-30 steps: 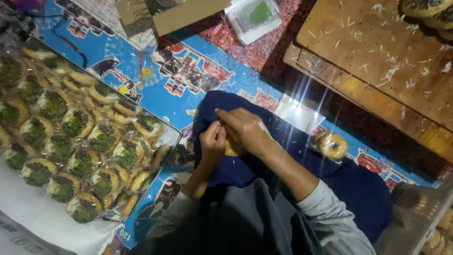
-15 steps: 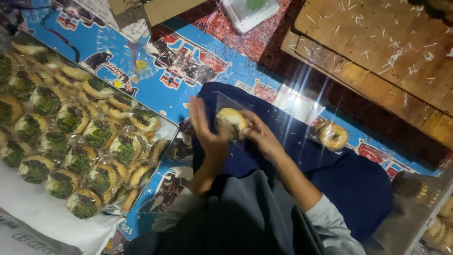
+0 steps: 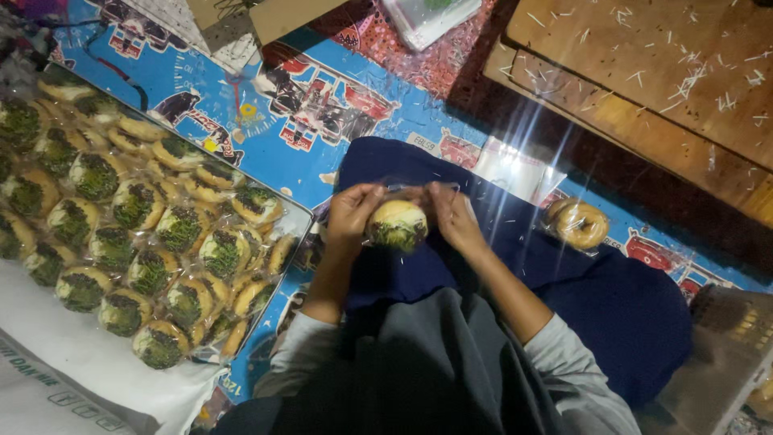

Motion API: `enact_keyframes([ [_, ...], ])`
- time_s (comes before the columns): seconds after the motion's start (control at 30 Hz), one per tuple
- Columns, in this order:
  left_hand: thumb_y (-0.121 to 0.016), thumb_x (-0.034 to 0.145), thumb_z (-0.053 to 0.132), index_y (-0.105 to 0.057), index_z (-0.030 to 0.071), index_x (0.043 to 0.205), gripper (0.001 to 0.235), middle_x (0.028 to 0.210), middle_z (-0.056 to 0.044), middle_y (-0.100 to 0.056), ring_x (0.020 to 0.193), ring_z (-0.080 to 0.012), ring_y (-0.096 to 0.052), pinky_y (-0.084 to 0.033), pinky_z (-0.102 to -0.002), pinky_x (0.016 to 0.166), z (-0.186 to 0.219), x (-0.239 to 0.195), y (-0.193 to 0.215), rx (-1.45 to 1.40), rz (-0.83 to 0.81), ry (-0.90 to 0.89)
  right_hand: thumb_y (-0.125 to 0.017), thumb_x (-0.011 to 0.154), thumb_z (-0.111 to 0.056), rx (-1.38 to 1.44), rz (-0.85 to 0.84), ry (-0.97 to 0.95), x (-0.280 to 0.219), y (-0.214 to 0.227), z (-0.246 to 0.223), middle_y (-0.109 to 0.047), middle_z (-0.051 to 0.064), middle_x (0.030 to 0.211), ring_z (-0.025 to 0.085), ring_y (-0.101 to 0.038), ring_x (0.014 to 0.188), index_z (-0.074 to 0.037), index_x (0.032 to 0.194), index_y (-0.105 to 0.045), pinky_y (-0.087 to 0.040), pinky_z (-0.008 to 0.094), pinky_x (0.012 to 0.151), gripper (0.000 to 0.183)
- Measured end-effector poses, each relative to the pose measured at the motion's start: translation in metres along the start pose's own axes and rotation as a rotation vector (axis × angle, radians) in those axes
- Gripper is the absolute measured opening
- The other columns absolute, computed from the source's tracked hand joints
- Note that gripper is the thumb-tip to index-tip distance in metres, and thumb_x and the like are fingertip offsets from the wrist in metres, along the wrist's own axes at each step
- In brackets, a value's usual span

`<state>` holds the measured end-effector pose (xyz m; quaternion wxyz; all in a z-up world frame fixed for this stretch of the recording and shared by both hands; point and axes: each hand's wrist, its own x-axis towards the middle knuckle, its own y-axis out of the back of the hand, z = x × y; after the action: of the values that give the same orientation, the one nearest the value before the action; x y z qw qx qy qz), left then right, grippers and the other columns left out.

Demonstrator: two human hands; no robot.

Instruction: The person sits on a mat and repeatedly picks up ring-shaped pastries, places them into clear plastic bags, and seals them. The packaged pastries are then placed into a white plastic crate. The person handles the pastries one at a time in a repetitive sequence.

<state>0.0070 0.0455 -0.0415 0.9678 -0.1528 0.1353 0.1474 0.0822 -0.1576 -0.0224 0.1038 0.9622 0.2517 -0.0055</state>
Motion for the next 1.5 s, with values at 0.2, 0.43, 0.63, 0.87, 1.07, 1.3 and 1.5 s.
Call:
enact_keyframes([
  [0.2,-0.065,0.101,0.01,-0.062,0.003,0.092,0.011,0.089,-0.001,-0.063,0.069,-0.0068,-0.051,-0.042,-0.024,0.061,0.01,-0.024,-0.014,0.08,0.206,-0.425,-0.057,0.11,-0.026,-0.23,0.3,0.367,0.008,0.006,-0.014,-0.058,0.013,0.075,0.022,-0.056,0.07,0.002,0.08,-0.068,-0.043,0.039,0.063,0.043],
  [0.43,-0.069,0.1,0.01,-0.062,0.004,0.069,0.033,0.071,-0.004,-0.063,0.063,-0.0131,-0.061,-0.047,-0.03,0.059,-0.044,-0.039,0.002,0.616,0.443,-0.225,-0.065,0.109,-0.035,-0.088,0.103,-0.308,-0.008,-0.033,0.086,-0.05,0.019,0.065,0.02,-0.042,0.058,0.003,0.069,-0.059,-0.037,0.043,0.055,0.055],
  [0.63,-0.066,0.09,-0.001,-0.063,0.002,0.081,0.009,0.087,-0.013,-0.065,0.091,-0.0312,-0.067,-0.054,-0.041,0.077,-0.041,-0.035,0.008,1.167,0.339,-0.84,-0.053,0.109,-0.026,-0.972,0.267,-0.239,-0.016,0.026,0.168,-0.07,0.019,0.094,0.032,-0.06,0.066,-0.004,0.108,-0.069,-0.048,0.049,0.067,0.027],
  [0.87,-0.068,0.089,-0.002,-0.061,-0.002,0.083,0.009,0.094,-0.017,-0.065,0.083,-0.0294,-0.064,-0.053,-0.035,0.07,-0.081,-0.025,-0.115,0.677,-0.075,-0.565,-0.053,0.11,-0.032,0.208,0.356,-0.299,-0.085,0.072,0.168,-0.066,0.016,0.1,0.02,-0.06,0.089,0.0,0.124,-0.064,-0.05,0.035,0.083,0.037],
  [1.07,-0.071,0.101,0.02,-0.06,0.0,0.106,0.024,0.097,-0.013,-0.064,0.089,-0.0214,-0.064,-0.052,-0.037,0.078,-0.186,0.047,-0.241,0.527,-0.252,-0.353,-0.055,0.106,-0.042,-0.075,0.827,-0.43,-0.135,0.197,0.181,-0.077,0.015,0.1,0.029,-0.072,0.094,-0.004,0.113,-0.071,-0.056,0.038,0.084,0.042],
  [1.3,-0.076,0.087,0.029,-0.066,0.001,0.121,0.045,0.106,-0.013,-0.071,0.089,-0.021,-0.068,-0.058,-0.04,0.074,-0.265,0.072,-0.293,0.323,-0.501,0.185,-0.049,0.112,-0.034,-0.399,0.745,-0.322,-0.135,0.208,0.203,-0.07,0.023,0.116,0.04,-0.065,0.109,-0.003,0.125,-0.071,-0.051,0.046,0.097,0.04],
  [1.5,-0.067,0.099,0.021,-0.045,0.003,0.147,0.056,0.134,-0.012,-0.061,0.124,-0.0256,-0.062,-0.054,-0.045,0.104,-0.226,0.062,-0.241,-0.357,-0.574,0.543,-0.073,0.088,-0.015,-0.436,0.503,-0.172,-0.149,0.226,0.122,-0.07,0.021,0.103,0.036,-0.068,0.094,-0.005,0.119,-0.072,-0.054,0.042,0.084,0.032],
])
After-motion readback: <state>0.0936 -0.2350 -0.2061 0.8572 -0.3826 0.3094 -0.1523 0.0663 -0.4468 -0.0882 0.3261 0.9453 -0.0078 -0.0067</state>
